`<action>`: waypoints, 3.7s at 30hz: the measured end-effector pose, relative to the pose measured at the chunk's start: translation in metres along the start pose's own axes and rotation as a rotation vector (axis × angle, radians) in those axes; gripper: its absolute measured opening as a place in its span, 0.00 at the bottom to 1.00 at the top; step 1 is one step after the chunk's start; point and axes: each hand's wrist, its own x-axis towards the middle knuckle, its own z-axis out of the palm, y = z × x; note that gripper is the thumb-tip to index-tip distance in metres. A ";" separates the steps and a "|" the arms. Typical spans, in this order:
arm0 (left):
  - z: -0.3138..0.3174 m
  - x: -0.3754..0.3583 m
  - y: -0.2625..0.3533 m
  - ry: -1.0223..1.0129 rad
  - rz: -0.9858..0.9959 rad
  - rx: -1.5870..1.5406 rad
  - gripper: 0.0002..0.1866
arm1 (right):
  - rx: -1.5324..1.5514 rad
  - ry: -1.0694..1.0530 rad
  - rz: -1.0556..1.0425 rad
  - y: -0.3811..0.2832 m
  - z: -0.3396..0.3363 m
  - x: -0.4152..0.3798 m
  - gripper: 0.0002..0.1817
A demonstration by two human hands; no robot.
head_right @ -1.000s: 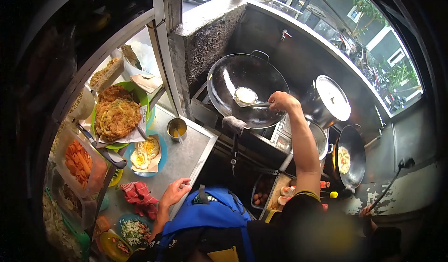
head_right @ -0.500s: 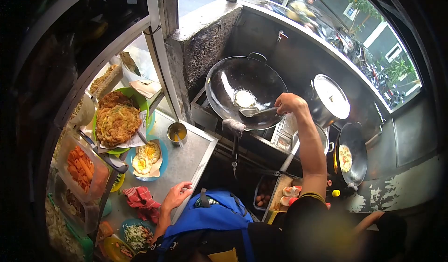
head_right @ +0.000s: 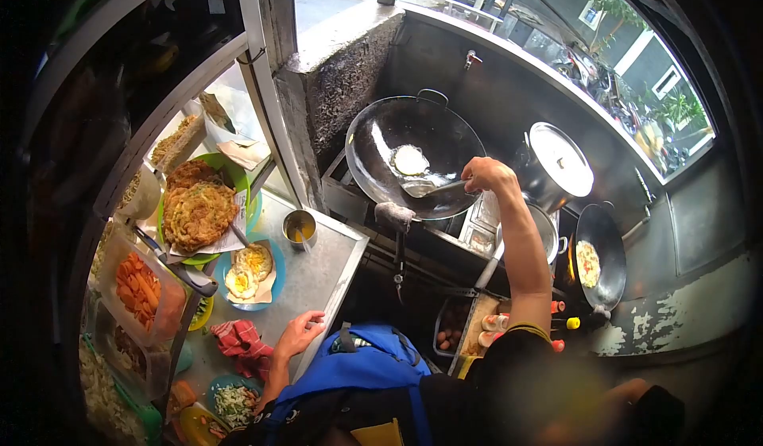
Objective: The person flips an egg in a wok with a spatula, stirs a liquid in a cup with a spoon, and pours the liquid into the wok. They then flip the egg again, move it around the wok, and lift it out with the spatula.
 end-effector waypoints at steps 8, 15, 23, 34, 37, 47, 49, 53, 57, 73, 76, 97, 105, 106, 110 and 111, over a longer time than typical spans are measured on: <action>0.001 0.003 0.004 -0.016 0.004 -0.007 0.20 | 0.017 0.345 0.047 -0.009 0.113 0.022 0.20; -0.002 0.002 -0.001 0.006 0.035 0.010 0.20 | 0.129 0.530 0.048 -0.014 0.161 0.021 0.20; -0.004 -0.004 0.005 0.039 -0.049 -0.010 0.21 | 0.092 0.481 0.000 0.011 0.115 0.021 0.21; 0.002 -0.002 -0.002 0.066 -0.003 -0.046 0.20 | -0.168 0.323 -0.076 -0.025 -0.019 0.036 0.20; 0.004 -0.001 -0.002 0.067 0.014 -0.044 0.20 | -0.187 0.354 -0.085 -0.036 -0.038 0.044 0.20; 0.004 -0.003 0.001 0.041 0.006 -0.041 0.21 | -0.176 0.394 -0.059 -0.010 -0.041 0.015 0.20; 0.006 0.000 -0.002 0.012 0.028 -0.043 0.21 | -0.255 0.270 -0.038 -0.006 -0.041 0.000 0.20; 0.006 0.007 0.004 -0.031 0.006 -0.020 0.21 | -0.290 0.187 0.026 0.008 -0.033 -0.018 0.22; 0.004 0.011 0.008 -0.055 0.023 -0.027 0.21 | -0.320 0.104 0.058 0.009 -0.036 -0.034 0.22; 0.010 0.003 0.006 -0.035 -0.022 -0.042 0.21 | -0.200 0.142 -0.028 -0.005 -0.003 0.015 0.21; 0.009 0.005 0.007 -0.027 0.002 -0.056 0.21 | -0.269 0.233 0.003 -0.016 -0.005 0.007 0.17; 0.008 0.017 0.009 -0.048 -0.022 -0.055 0.21 | -0.438 0.245 0.108 -0.025 -0.001 0.010 0.17; 0.016 0.027 0.012 -0.078 0.010 -0.058 0.20 | -0.430 0.314 0.083 -0.019 0.004 0.017 0.16; 0.018 0.028 0.014 -0.098 0.000 -0.065 0.20 | -0.432 0.269 0.063 -0.021 0.003 0.018 0.16; 0.026 0.038 0.015 -0.136 0.020 -0.081 0.20 | -0.330 0.304 0.044 -0.004 0.011 0.011 0.16; 0.028 0.043 0.016 -0.138 0.025 -0.084 0.20 | -0.301 0.356 0.043 -0.005 0.010 0.009 0.16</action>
